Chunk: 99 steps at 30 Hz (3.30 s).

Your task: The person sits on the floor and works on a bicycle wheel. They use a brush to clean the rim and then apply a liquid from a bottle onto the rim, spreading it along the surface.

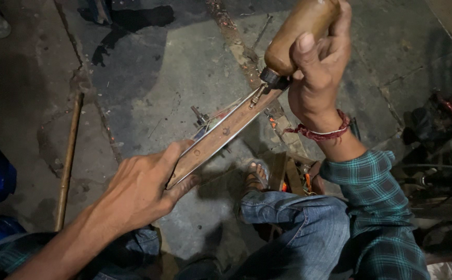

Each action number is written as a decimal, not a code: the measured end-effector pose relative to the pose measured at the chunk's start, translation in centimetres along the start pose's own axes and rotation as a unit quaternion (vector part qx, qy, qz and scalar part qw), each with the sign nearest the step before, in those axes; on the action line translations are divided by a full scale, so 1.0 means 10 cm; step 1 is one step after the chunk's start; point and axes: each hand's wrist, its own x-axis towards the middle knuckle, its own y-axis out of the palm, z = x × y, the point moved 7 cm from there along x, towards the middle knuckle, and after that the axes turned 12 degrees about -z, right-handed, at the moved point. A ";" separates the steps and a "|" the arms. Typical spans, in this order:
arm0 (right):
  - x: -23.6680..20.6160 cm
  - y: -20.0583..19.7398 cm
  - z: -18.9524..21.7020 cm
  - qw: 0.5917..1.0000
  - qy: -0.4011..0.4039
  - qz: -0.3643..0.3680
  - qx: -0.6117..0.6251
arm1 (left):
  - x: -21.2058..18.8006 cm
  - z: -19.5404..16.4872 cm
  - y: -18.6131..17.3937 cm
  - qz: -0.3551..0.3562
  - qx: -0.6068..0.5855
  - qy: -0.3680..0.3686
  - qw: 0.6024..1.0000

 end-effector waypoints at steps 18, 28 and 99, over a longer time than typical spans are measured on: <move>0.02 0.00 0.01 1.000 0.000 -0.008 -0.004 | 0.00 -0.03 -0.04 -0.009 -0.006 0.005 1.000; 0.03 -0.04 -0.03 1.000 0.025 -0.017 0.009 | 0.01 -0.01 0.00 0.007 0.010 -0.003 1.000; -0.14 0.17 0.19 0.995 -0.057 0.032 -0.071 | 0.05 -0.18 -0.04 -0.120 -0.042 0.113 0.985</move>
